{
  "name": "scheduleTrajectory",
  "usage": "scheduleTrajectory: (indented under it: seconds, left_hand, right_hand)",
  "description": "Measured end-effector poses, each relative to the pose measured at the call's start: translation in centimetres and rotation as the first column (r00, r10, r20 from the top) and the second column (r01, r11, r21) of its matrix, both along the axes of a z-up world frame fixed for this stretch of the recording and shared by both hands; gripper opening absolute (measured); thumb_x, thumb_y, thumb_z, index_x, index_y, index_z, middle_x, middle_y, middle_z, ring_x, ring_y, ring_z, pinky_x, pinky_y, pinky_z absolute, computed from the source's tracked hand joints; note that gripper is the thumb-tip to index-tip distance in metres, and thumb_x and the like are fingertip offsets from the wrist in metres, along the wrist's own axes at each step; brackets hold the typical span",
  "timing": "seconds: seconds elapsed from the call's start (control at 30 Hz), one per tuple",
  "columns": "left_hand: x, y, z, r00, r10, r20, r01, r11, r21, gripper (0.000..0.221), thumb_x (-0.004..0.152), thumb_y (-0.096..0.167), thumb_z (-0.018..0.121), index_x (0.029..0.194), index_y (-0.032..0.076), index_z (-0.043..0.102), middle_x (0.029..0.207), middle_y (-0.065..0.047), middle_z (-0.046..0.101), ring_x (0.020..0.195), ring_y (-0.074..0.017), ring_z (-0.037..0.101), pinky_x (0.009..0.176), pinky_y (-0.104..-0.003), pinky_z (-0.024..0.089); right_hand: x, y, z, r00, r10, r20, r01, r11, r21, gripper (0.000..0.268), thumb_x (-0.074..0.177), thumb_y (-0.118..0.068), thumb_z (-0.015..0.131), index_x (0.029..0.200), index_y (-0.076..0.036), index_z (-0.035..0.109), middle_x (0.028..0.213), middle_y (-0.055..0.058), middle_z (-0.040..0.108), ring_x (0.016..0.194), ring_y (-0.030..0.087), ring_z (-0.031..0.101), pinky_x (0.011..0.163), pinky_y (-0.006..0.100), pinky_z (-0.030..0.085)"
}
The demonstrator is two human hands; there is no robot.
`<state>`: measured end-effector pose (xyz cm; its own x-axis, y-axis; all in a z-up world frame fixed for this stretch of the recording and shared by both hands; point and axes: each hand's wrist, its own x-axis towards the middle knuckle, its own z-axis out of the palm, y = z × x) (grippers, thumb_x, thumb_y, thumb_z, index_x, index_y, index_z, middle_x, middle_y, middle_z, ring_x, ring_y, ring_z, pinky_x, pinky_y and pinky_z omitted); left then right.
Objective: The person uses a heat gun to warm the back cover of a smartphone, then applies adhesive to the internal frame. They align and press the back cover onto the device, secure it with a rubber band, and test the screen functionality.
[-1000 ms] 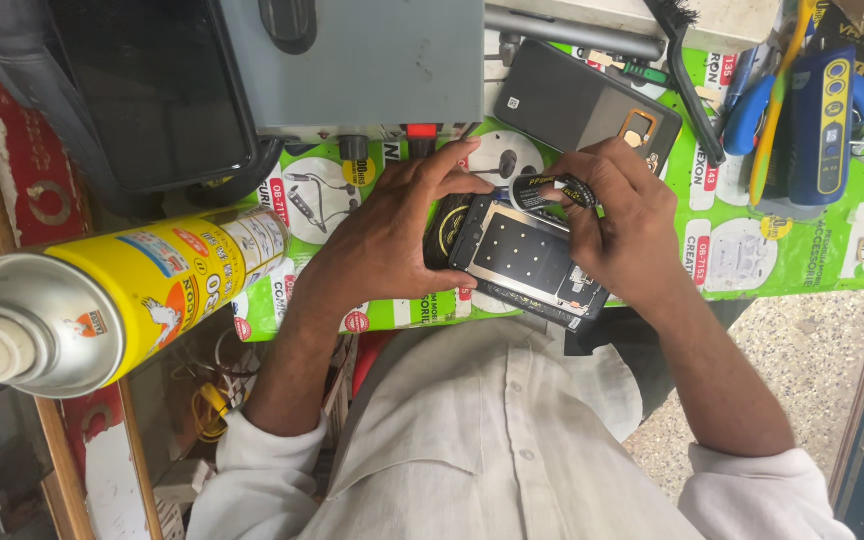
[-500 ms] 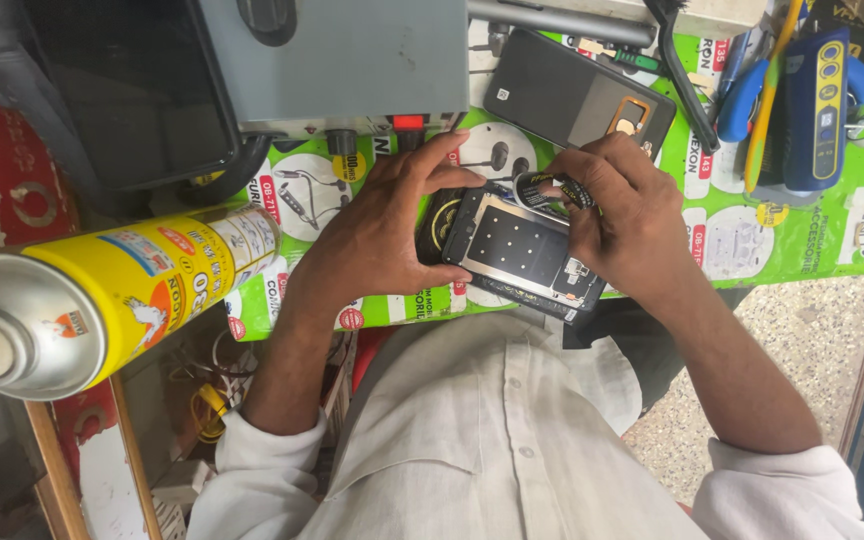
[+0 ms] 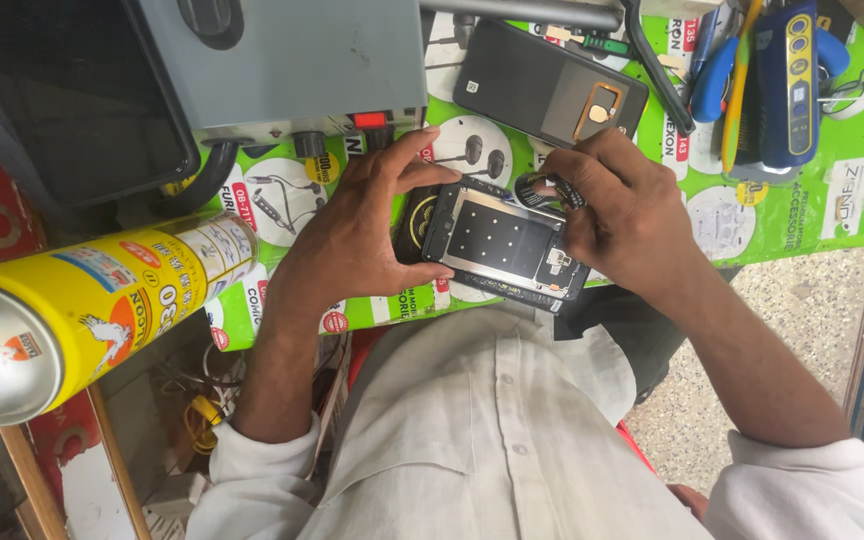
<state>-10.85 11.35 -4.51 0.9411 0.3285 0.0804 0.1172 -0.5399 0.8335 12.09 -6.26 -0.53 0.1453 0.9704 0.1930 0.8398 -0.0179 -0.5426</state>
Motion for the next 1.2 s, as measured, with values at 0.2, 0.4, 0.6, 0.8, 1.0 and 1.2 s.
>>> scheduleTrajectory:
  seconds: [0.2, 0.4, 0.6, 0.8, 1.0, 1.2]
  left_hand:
    - [0.1, -0.2, 0.2, 1.0, 0.015, 0.006, -0.015, 1.0, -0.003, 0.12, 0.065, 0.025, 0.099, 0.156, 0.01, 0.022, 0.139, -0.003, 0.067, 0.143, -0.0337, 0.048, 0.121, -0.047, 0.035]
    - [0.0, -0.4, 0.5, 0.999, 0.025, 0.021, -0.026, 1.0, 0.007, 0.117, 0.065, 0.022, 0.099, 0.156, 0.01, 0.025, 0.141, -0.001, 0.067, 0.143, -0.0323, 0.048, 0.122, -0.044, 0.036]
    - [0.2, -0.5, 0.8, 0.999, 0.028, 0.023, -0.029, 0.999, 0.025, 0.116, 0.064, 0.023, 0.099, 0.154, 0.01, 0.028, 0.14, -0.001, 0.067, 0.14, -0.0316, 0.05, 0.12, -0.043, 0.039]
    - [0.1, -0.6, 0.7, 0.999, 0.023, 0.048, -0.025, 0.999, 0.037, 0.114, 0.065, 0.023, 0.099, 0.154, 0.011, 0.029, 0.14, 0.0, 0.067, 0.14, -0.0303, 0.051, 0.121, -0.043, 0.039]
    - [0.2, -0.5, 0.7, 0.998, 0.016, 0.06, -0.02, 0.997, 0.073, 0.113, 0.065, 0.023, 0.098, 0.153, 0.01, 0.029, 0.139, -0.001, 0.067, 0.14, -0.0307, 0.051, 0.121, -0.045, 0.037]
    - [0.2, -0.5, 0.5, 0.999, 0.02, 0.04, -0.021, 0.999, 0.036, 0.113, 0.066, 0.024, 0.099, 0.153, 0.011, 0.029, 0.14, 0.001, 0.067, 0.139, -0.0308, 0.051, 0.119, -0.043, 0.04]
  right_hand:
    - [0.6, -0.9, 0.5, 1.0, 0.008, -0.011, -0.008, 1.0, -0.01, 0.052, 0.072, 0.012, 0.062, 0.123, -0.002, 0.064, 0.108, 0.014, 0.063, 0.09, 0.032, 0.069, 0.074, 0.041, 0.056]
    - [1.1, -1.8, 0.5, 1.0, 0.003, 0.024, -0.002, 0.999, -0.039, 0.051, 0.072, 0.011, 0.063, 0.121, -0.003, 0.066, 0.106, 0.014, 0.063, 0.084, 0.03, 0.068, 0.07, 0.042, 0.055]
    - [1.7, -2.5, 0.7, 0.996, 0.042, 0.072, -0.04, 0.999, -0.027, 0.051, 0.072, 0.008, 0.065, 0.122, -0.003, 0.064, 0.105, 0.013, 0.061, 0.084, 0.031, 0.066, 0.07, 0.042, 0.056]
    - [2.0, -3.0, 0.7, 0.995, 0.043, 0.088, -0.039, 0.998, -0.043, 0.052, 0.07, 0.008, 0.065, 0.121, -0.002, 0.065, 0.101, 0.012, 0.06, 0.082, 0.03, 0.066, 0.07, 0.041, 0.056]
    - [2.1, -2.8, 0.6, 0.997, 0.019, 0.07, -0.015, 0.998, -0.056, 0.052, 0.07, 0.008, 0.065, 0.121, -0.002, 0.065, 0.1, 0.013, 0.06, 0.08, 0.031, 0.065, 0.068, 0.042, 0.055]
    - [1.4, -0.9, 0.3, 0.997, 0.056, 0.048, -0.056, 0.998, -0.011, 0.051, 0.071, 0.009, 0.064, 0.121, -0.003, 0.064, 0.102, 0.014, 0.059, 0.085, 0.032, 0.066, 0.072, 0.042, 0.056]
